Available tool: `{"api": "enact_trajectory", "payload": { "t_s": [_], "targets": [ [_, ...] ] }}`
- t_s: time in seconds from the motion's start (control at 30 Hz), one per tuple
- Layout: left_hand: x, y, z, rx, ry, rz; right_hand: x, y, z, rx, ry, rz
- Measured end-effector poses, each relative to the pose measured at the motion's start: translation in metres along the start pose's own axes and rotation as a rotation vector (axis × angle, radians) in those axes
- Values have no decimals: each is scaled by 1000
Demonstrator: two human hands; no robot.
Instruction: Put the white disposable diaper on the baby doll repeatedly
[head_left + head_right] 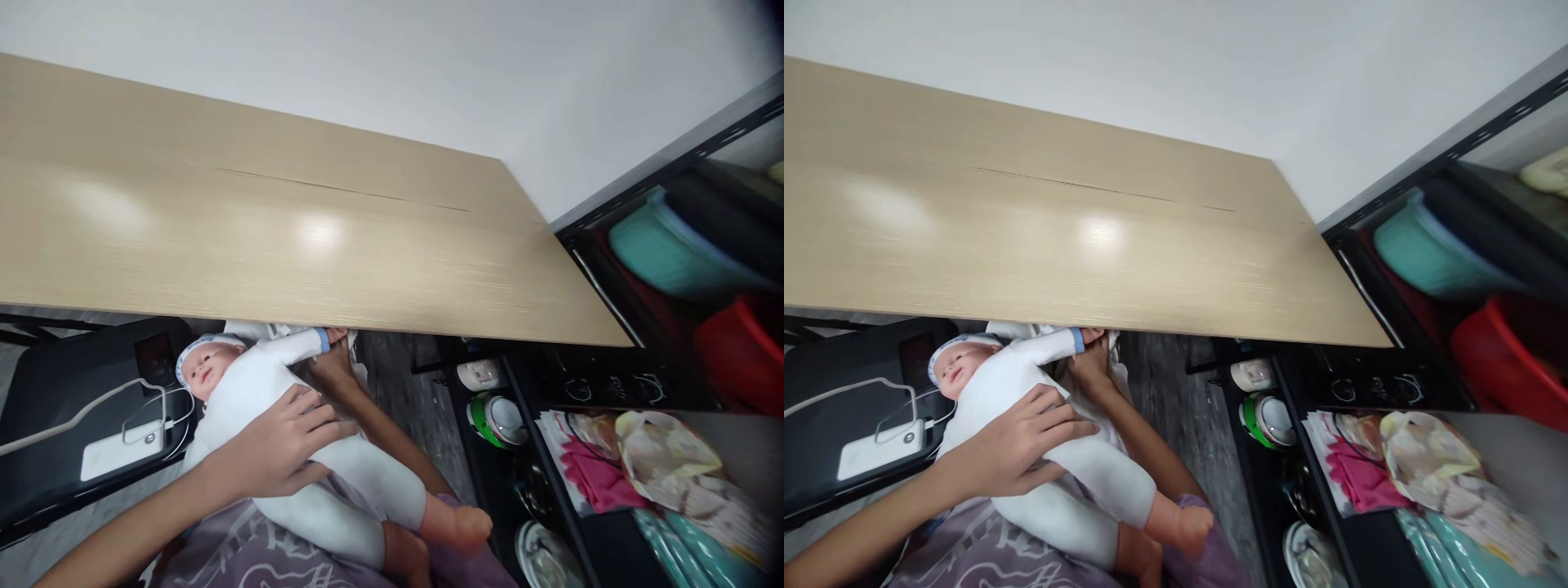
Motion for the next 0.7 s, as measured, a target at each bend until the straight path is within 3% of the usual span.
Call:
{"api": "enact_trajectory", "payload": {
  "t_s": [0.13,0.3,0.43,0.57,0.7],
  "targets": [
    [-1,1,2,-21,-13,5,-23,19,8,21,130,26],
    [-3,4,-3,-7,2,-27,-27,27,-8,-63,119,-70],
    [-3,4,-8,10,21,-55,-27,26,-26,-110,137,-121],
    [-3,7,-9,22,15,-44,-34,17,-11,-125,98,-111],
    [-4,11,-8,35,6,-27,-58,9,-3,-111,157,-130]
  ]
}}
Point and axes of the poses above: each hand's wrist, its own z-axis away from the middle knuckle, its own y-axis out of the palm, x = y × z, the point moved 3 cm from there along -z, towards the middle knuckle, and after that the axes turned 15 degrees about x, right-handed, at the moved point
